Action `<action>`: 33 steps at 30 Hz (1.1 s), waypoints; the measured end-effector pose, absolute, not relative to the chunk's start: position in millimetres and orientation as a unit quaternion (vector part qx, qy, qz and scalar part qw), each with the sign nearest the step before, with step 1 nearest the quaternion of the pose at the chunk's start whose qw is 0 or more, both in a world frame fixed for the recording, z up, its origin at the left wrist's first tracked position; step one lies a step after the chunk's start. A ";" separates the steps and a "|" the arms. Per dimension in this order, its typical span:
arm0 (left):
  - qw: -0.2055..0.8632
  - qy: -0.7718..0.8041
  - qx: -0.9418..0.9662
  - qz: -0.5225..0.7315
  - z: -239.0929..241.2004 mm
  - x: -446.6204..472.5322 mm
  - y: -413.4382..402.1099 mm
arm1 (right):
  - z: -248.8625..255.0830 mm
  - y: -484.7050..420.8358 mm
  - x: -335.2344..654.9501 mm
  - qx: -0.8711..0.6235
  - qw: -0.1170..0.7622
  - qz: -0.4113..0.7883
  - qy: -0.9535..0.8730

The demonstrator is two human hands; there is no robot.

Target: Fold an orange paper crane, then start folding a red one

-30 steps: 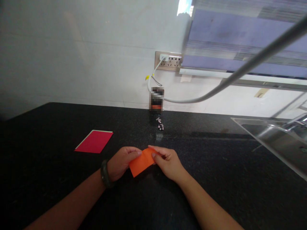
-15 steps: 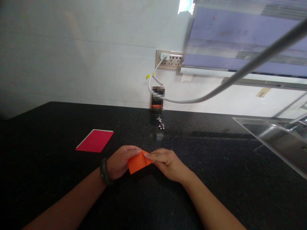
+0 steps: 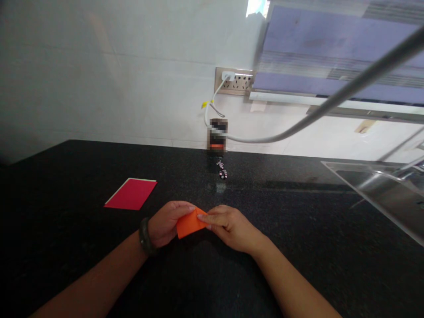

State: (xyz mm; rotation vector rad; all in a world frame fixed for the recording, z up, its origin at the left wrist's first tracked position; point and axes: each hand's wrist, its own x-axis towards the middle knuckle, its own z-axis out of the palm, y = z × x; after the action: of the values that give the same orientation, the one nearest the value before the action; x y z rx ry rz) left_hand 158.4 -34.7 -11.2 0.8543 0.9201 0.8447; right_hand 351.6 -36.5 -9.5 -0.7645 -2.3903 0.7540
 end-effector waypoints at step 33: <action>0.548 0.484 0.567 0.379 -17.3 163.2 -35.5 | -14.0 -37.6 329.1 -0.462 0.306 0.435 -0.710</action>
State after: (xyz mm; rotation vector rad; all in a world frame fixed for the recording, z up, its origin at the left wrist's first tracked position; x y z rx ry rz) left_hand 163.2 -35.5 -17.3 1.3433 1.1468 0.8984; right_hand 329.1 -37.6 -14.0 -1.2215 -1.8792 1.1510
